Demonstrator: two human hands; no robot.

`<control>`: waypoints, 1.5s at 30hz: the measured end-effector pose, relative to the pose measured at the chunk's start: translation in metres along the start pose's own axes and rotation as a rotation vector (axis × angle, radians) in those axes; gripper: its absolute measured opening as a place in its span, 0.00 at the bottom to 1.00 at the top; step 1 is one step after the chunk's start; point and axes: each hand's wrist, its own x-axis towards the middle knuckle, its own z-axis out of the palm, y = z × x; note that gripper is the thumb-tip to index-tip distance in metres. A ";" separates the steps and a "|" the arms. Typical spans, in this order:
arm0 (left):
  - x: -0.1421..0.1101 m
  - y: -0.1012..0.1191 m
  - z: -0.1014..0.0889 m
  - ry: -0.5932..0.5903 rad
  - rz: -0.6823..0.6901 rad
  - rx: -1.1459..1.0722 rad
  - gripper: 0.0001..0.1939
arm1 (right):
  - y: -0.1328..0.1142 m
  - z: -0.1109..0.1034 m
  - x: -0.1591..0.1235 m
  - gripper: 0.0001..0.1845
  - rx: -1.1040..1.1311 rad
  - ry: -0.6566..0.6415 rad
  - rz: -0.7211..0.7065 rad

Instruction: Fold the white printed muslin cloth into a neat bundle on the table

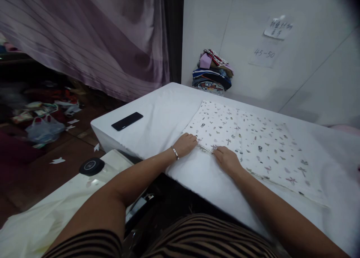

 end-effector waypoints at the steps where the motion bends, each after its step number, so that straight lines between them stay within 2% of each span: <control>1: 0.000 0.002 -0.002 0.022 -0.004 -0.008 0.09 | 0.000 0.000 0.000 0.14 0.007 0.002 0.000; 6: 0.003 0.019 -0.011 0.085 0.084 -0.080 0.08 | 0.002 -0.002 0.002 0.16 0.033 -0.014 0.019; 9: 0.012 0.029 -0.008 0.070 0.125 -0.093 0.09 | 0.002 -0.003 0.003 0.15 0.065 -0.034 0.052; 12: 0.022 0.034 -0.002 0.057 0.103 -0.080 0.12 | 0.001 -0.004 0.004 0.15 0.092 -0.040 0.065; 16: 0.026 0.036 -0.003 0.029 0.081 -0.095 0.13 | 0.001 -0.006 0.002 0.15 0.106 -0.040 0.055; 22: 0.018 0.038 -0.013 -0.002 -0.003 -0.204 0.11 | -0.001 -0.009 -0.003 0.13 0.114 0.016 -0.021; 27: 0.016 0.038 -0.011 0.067 -0.034 -0.308 0.10 | -0.003 -0.005 -0.002 0.13 0.059 0.035 -0.008; 29: 0.016 0.038 -0.011 0.057 -0.030 -0.327 0.10 | -0.003 -0.003 -0.001 0.14 0.022 0.033 -0.018; 36: 0.014 0.038 -0.007 -0.010 0.029 -0.198 0.11 | -0.006 0.001 -0.002 0.14 -0.041 0.005 -0.027; 40: 0.012 0.040 -0.008 0.016 0.009 -0.186 0.08 | -0.009 -0.001 -0.001 0.13 -0.032 0.019 -0.031; 45: 0.009 0.042 -0.014 -0.039 0.006 -0.165 0.08 | -0.014 0.001 0.002 0.11 -0.073 0.044 -0.022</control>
